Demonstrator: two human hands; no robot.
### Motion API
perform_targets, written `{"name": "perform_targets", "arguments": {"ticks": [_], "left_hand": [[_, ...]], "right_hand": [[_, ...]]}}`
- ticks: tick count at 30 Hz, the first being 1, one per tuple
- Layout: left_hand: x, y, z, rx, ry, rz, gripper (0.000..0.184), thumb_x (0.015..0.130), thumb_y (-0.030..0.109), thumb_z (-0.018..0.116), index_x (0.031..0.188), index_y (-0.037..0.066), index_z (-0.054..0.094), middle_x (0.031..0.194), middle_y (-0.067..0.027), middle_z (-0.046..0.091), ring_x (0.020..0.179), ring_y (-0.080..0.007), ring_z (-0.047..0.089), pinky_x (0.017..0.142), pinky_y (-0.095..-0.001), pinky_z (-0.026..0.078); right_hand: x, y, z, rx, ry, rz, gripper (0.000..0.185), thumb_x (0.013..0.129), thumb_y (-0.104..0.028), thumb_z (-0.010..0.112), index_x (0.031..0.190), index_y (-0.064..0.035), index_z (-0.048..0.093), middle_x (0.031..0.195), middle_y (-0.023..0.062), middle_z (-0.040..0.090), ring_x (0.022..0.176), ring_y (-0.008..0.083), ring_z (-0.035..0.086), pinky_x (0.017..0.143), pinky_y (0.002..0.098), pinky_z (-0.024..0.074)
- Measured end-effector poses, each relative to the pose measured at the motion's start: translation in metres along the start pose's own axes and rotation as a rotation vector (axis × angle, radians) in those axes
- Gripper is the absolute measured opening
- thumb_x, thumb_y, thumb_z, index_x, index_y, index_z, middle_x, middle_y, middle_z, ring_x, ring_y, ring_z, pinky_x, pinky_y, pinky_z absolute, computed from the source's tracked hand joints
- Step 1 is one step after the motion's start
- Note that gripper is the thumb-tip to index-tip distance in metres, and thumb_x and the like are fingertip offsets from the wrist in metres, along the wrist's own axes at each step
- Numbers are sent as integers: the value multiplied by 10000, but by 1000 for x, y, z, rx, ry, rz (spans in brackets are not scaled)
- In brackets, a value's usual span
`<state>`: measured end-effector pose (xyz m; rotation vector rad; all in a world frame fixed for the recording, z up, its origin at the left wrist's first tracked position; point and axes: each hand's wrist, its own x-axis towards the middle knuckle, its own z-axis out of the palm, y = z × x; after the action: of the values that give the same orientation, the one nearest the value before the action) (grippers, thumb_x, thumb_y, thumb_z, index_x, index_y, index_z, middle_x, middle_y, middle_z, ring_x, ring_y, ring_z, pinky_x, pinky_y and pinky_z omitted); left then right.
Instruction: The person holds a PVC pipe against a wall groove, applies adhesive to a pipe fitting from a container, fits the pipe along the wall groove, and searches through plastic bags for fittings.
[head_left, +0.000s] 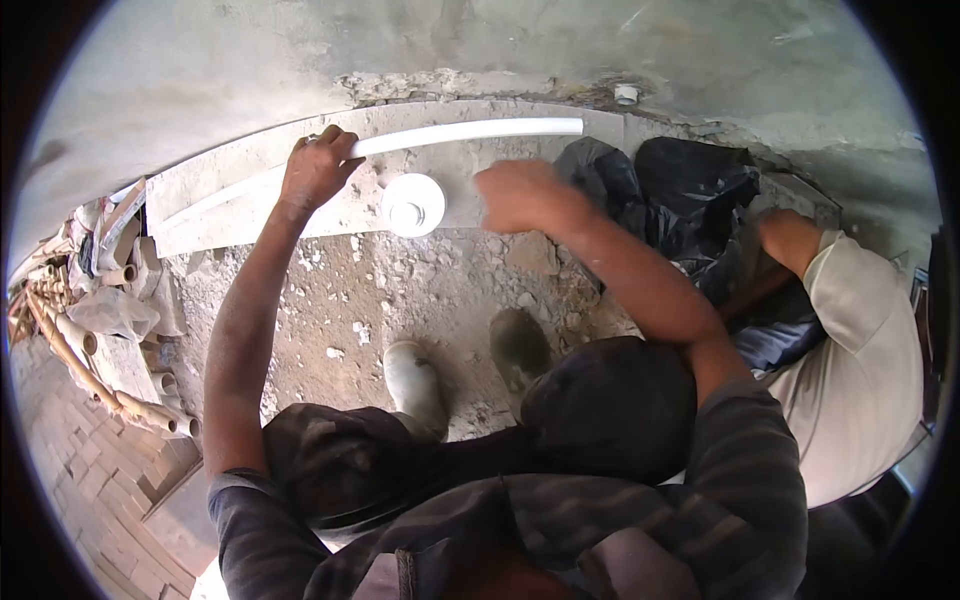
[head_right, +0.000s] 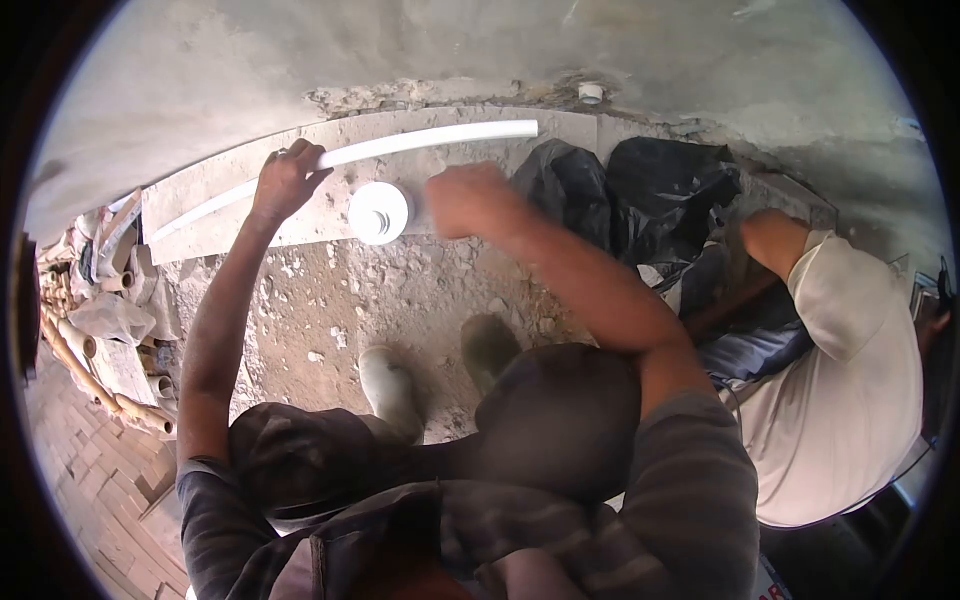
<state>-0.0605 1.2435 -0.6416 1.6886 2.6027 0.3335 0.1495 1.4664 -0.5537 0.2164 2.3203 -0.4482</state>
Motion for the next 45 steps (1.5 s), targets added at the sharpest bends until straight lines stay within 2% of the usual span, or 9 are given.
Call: {"name": "perform_targets", "arguments": {"ticks": [4, 7, 13, 22, 23, 29, 36, 41, 45], "left_hand": [[4, -3, 0, -26, -58, -86, 242, 838, 241, 740, 1012, 104, 642, 955, -59, 643, 856, -277, 675, 862, -464, 497], [4, -4, 6, -15, -16, -29, 258, 831, 226, 744, 1045, 112, 655, 964, -55, 650, 825, -272, 667, 811, -434, 502], [8, -1, -2, -55, -65, -50, 253, 842, 224, 737, 1060, 121, 662, 973, -47, 658, 868, -267, 674, 916, -482, 463], [5, -4, -29, -87, 4, 43, 288, 844, 203, 741, 1109, 117, 667, 942, -41, 664, 882, -241, 675, 989, -475, 433], [6, -4, -29, -79, 29, 52, 293, 846, 203, 740, 1115, 116, 667, 944, -44, 664, 884, -241, 676, 992, -474, 433], [5, 2, -26, -38, -104, 19, 362, 856, 231, 727, 1197, 133, 655, 987, -52, 668, 937, -233, 671, 1035, -494, 409], [-2, 15, 30, 81, -203, 162, 450, 826, 236, 737, 1253, 141, 630, 1028, -47, 677, 972, -229, 669, 1046, -479, 415], [-2, 27, 36, 69, -349, 37, 510, 846, 231, 720, 1329, 165, 571, 1181, -54, 640, 1049, -231, 651, 1103, -513, 349], [-8, 32, 23, 142, -181, 12, 555, 851, 51, 633, 1382, 134, 493, 1337, -87, 551, 1221, -230, 559, 1143, -513, 290]], "right_hand": [[-41, 75, 16, -182, 376, 457, 618, 701, -203, 783, 1287, -133, 598, 1485, 183, 422, 1188, 471, 557, 974, 560, 468], [-38, 120, 52, 57, 451, 524, 653, 680, -201, 834, 1290, -132, 613, 1375, 229, 533, 1135, 441, 599, 968, 513, 490], [39, 189, 90, 1083, 529, 218, 410, 785, -54, 743, 1183, -12, 654, 1020, 158, 708, 960, 254, 684, 840, 392, 562], [95, 120, 49, 2132, 208, -265, 374, 856, -14, 680, 1218, 11, 591, 1185, 93, 656, 1063, 224, 641, 936, 407, 526], [97, 118, 44, 2063, 156, -491, 371, 882, -71, 679, 1241, -24, 595, 1185, 80, 659, 1122, 227, 615, 991, 419, 479], [53, 146, 46, 1085, 737, 125, 303, 874, -172, 692, 1138, -25, 673, 943, 49, 676, 890, 144, 595, 777, 316, 481], [-32, 176, 38, 409, 10, 436, 246, 819, -177, 705, 966, 19, 679, 830, 130, 701, 622, 219, 650, 632, 370, 514], [-13, 75, 39, 714, 326, -312, 286, 868, -227, 717, 1028, 5, 669, 808, 88, 653, 714, 134, 629, 629, 297, 507], [26, -21, 62, 257, 615, -416, 468, 849, -295, 724, 1227, -41, 614, 1084, 142, 585, 912, 248, 637, 755, 388, 536]]}}
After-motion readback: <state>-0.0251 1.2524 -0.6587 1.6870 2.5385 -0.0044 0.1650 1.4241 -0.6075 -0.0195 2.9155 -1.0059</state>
